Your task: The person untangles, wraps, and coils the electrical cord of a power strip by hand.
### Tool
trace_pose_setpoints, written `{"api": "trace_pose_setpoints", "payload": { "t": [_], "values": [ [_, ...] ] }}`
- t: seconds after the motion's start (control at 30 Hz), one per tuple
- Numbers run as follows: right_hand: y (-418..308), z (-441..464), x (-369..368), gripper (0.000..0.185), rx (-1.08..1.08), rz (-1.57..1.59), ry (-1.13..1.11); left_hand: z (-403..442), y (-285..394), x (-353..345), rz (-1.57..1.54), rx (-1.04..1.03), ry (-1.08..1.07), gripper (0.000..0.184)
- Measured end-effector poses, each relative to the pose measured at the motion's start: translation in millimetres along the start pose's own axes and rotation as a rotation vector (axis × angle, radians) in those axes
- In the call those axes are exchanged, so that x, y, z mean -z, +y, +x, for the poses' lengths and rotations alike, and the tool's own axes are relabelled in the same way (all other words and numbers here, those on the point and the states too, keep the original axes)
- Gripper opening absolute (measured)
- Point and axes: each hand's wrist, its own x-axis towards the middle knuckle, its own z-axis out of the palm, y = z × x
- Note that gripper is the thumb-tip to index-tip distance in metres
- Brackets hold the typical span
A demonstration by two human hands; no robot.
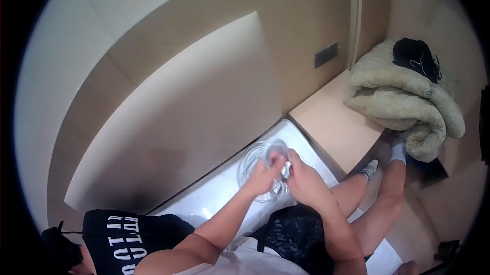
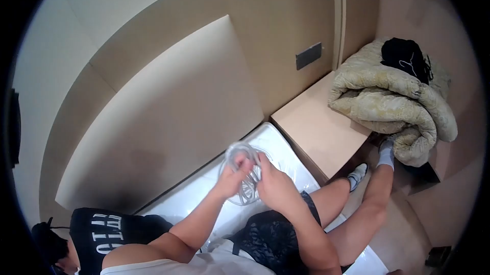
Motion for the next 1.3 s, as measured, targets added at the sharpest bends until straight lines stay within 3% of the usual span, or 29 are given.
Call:
{"api": "trace_pose_setpoints", "payload": {
  "t": [0.13, 0.23, 0.37, 0.43, 0.53, 0.57, 0.83, 1.0, 1.13, 1.3],
  "values": [
    [7.2, 2.8, -11.6, 0.043, 0.168, 0.125, 0.282, 16.4, 23.6, -4.0, -0.395, -0.100, -0.105, 0.086],
    [19.4, 6.8, -13.7, 0.037, 0.094, 0.168, 0.289, 16.4, 21.2, 5.0, -0.476, -0.050, -0.267, 0.096],
    [50.3, 17.6, -20.6, 0.032, -0.020, 0.257, 0.196, 23.1, 20.5, 3.0, -0.685, -0.084, -0.161, 0.064],
    [59.2, 22.2, -15.0, 0.029, -0.048, 0.262, 0.124, 27.5, 16.3, -3.7, -0.674, -0.056, -0.109, 0.059],
    [66.2, 31.4, 4.0, 0.025, -0.068, 0.360, 0.010, 36.4, 18.8, -15.1, -0.910, -0.055, -0.169, 0.056],
    [69.4, 29.3, 5.3, 0.024, -0.074, 0.395, -0.022, 37.6, 33.9, -30.4, -0.909, -0.058, -0.090, 0.052],
    [57.5, 24.3, 10.1, 0.027, -0.082, 0.361, -0.095, 25.6, 33.7, -11.7, -1.063, -0.061, -0.106, 0.048],
    [71.9, 26.5, -1.0, 0.021, 0.068, -0.007, 0.143, 7.8, 31.9, 14.5, -1.397, -0.063, -0.132, 0.044],
    [71.5, 18.8, -1.2, 0.014, 0.027, -0.050, 0.152, 3.7, 29.3, 23.9, -1.359, -0.089, -0.145, 0.040],
    [72.4, 6.6, -7.2, 0.012, 0.198, -0.102, 0.214, -6.2, 36.7, 14.0, -1.405, -0.020, 0.011, 0.045]
  ]
}}
